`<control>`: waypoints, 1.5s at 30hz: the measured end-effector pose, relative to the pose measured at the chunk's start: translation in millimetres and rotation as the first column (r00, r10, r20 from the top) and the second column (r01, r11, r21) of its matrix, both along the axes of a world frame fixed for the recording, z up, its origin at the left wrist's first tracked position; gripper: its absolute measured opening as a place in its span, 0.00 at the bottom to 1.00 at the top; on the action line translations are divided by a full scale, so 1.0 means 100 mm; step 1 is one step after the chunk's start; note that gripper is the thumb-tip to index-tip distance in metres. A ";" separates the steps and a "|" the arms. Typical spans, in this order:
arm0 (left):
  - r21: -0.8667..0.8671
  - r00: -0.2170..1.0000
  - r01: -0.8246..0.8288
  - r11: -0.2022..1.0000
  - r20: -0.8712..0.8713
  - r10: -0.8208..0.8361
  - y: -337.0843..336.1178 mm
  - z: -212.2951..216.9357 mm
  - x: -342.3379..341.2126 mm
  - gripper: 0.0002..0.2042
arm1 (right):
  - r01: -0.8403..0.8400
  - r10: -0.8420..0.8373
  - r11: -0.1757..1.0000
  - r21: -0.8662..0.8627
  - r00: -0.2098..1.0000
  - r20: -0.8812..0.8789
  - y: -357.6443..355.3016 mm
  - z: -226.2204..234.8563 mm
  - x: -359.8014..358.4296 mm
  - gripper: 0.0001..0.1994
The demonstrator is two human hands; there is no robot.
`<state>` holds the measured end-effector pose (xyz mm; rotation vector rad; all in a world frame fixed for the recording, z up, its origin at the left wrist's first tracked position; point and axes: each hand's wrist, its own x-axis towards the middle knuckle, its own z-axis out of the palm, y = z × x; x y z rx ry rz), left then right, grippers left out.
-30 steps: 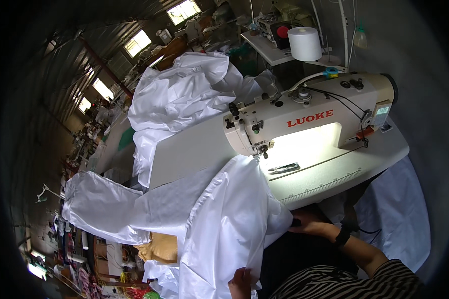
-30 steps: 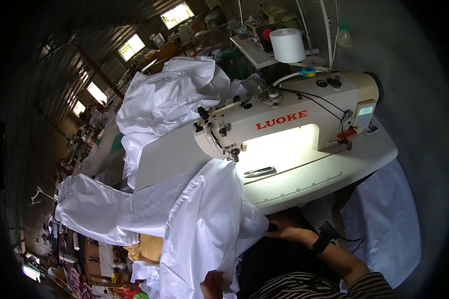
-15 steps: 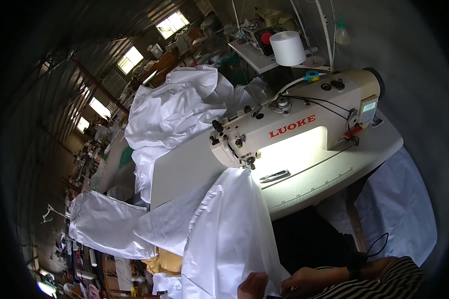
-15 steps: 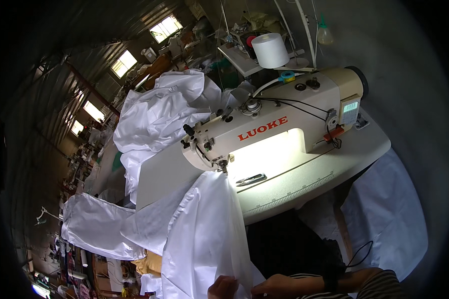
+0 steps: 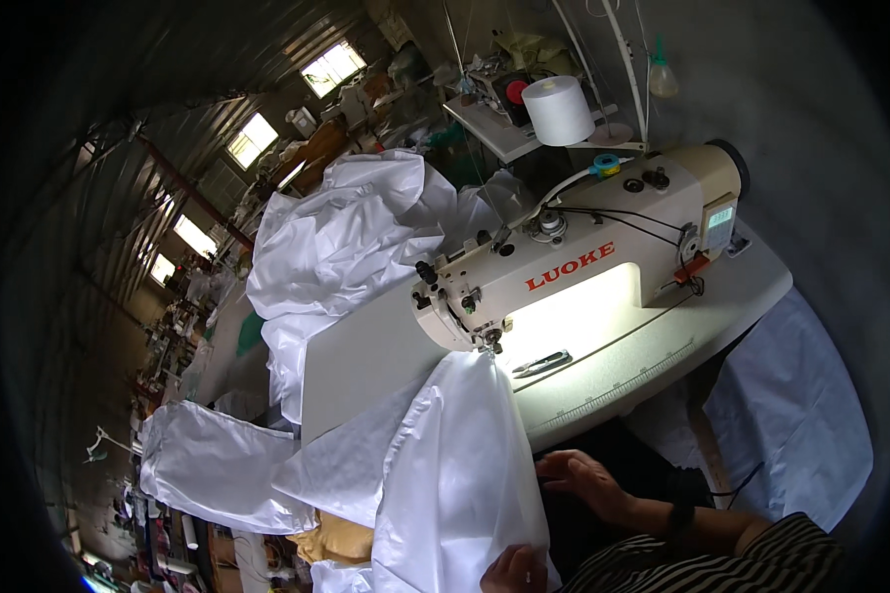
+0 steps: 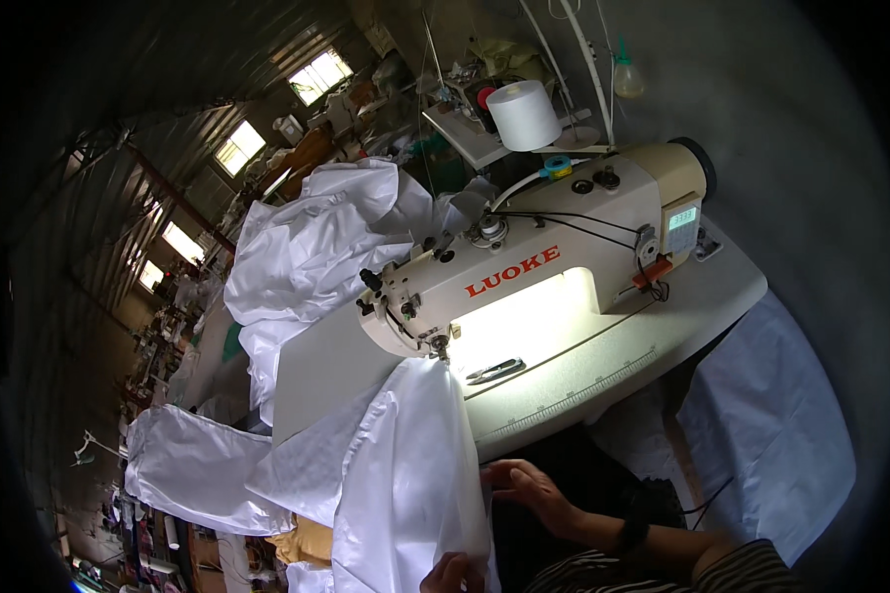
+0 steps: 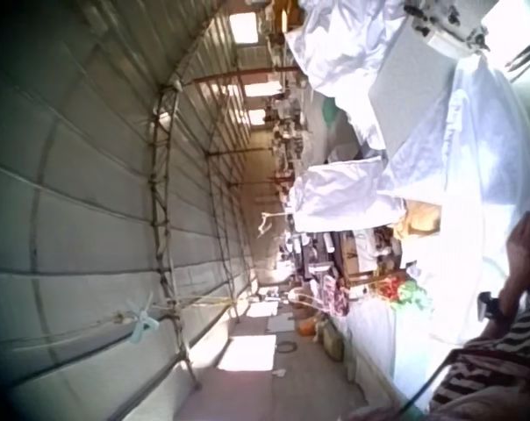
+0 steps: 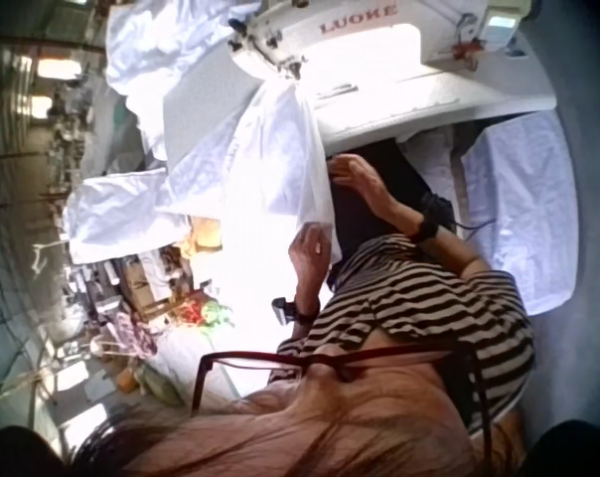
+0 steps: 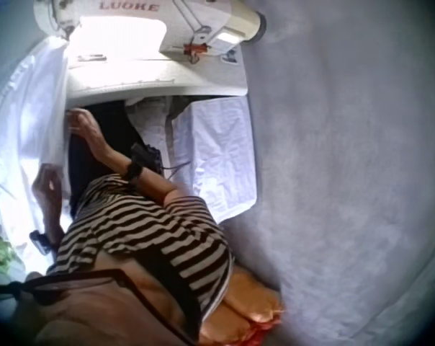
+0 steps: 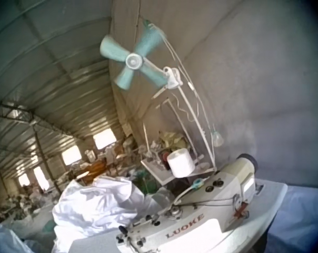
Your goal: Operating an industrial sewing machine to stitch large white plastic sheets.
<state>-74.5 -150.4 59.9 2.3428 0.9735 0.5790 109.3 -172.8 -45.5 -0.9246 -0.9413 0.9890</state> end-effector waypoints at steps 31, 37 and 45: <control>0.228 0.908 0.379 0.897 -0.280 -0.312 1.20 -0.29 0.55 0.10 | 0.448 0.189 0.845 -0.292 0.260 0.947 1.31 0.38 0.19 0.24; 0.142 0.941 0.273 0.952 -0.246 -0.233 1.47 -0.30 0.90 0.09 | 0.513 0.105 0.846 -0.148 0.111 0.988 1.73 0.29 0.48 0.25; 0.184 0.976 -0.192 0.964 0.135 0.169 1.26 -0.55 0.57 0.15 | 0.528 -0.214 0.841 0.117 0.127 0.969 1.67 0.35 0.85 0.07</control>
